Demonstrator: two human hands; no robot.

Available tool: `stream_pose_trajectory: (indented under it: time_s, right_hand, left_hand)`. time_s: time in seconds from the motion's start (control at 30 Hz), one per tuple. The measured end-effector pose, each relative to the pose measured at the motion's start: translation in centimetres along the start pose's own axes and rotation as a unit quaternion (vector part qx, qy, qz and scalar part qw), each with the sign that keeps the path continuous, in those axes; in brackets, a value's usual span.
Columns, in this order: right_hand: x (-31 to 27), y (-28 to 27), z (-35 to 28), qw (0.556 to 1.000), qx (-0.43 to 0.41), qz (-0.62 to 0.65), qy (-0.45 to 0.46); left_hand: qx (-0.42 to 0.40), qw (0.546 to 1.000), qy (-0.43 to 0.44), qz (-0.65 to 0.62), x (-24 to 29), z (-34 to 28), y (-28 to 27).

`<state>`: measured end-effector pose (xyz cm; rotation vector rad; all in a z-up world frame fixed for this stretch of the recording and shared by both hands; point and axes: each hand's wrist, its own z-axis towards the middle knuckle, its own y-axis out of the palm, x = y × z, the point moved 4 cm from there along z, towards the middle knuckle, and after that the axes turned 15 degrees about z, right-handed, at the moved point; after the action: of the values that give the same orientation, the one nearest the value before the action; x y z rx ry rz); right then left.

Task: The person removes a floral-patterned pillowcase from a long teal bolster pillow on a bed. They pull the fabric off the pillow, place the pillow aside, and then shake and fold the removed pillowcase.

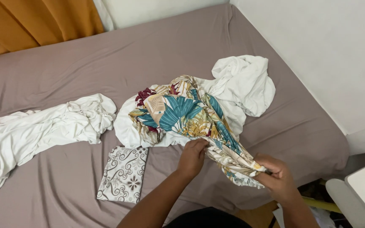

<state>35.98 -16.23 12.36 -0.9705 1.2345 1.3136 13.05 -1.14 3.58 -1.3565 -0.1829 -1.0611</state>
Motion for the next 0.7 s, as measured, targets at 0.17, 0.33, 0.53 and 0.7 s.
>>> stream_pose_trajectory:
  time_s: [0.17,0.33,0.53,0.7]
  right_hand:
    - [-0.5,-0.8,-1.0,1.000,0.000,0.003,-0.009]
    - [-0.7,-0.8,-1.8,0.999,0.026,0.019,0.011]
    - [-1.3,-0.7,-2.1,1.000,0.022,-0.014,-0.001]
    - [-1.5,-0.8,-2.3,1.000,0.026,-0.009,-0.009]
  left_hand:
    - [-0.023,0.995,0.037,0.089,-2.3,0.6,1.6]
    - [-0.099,0.981,0.017,0.168,-2.1,1.6,0.5]
    - [-0.178,0.956,-0.004,0.233,-0.2,1.7,-1.4]
    - [-0.112,0.967,0.016,0.229,0.1,2.0,-1.1]
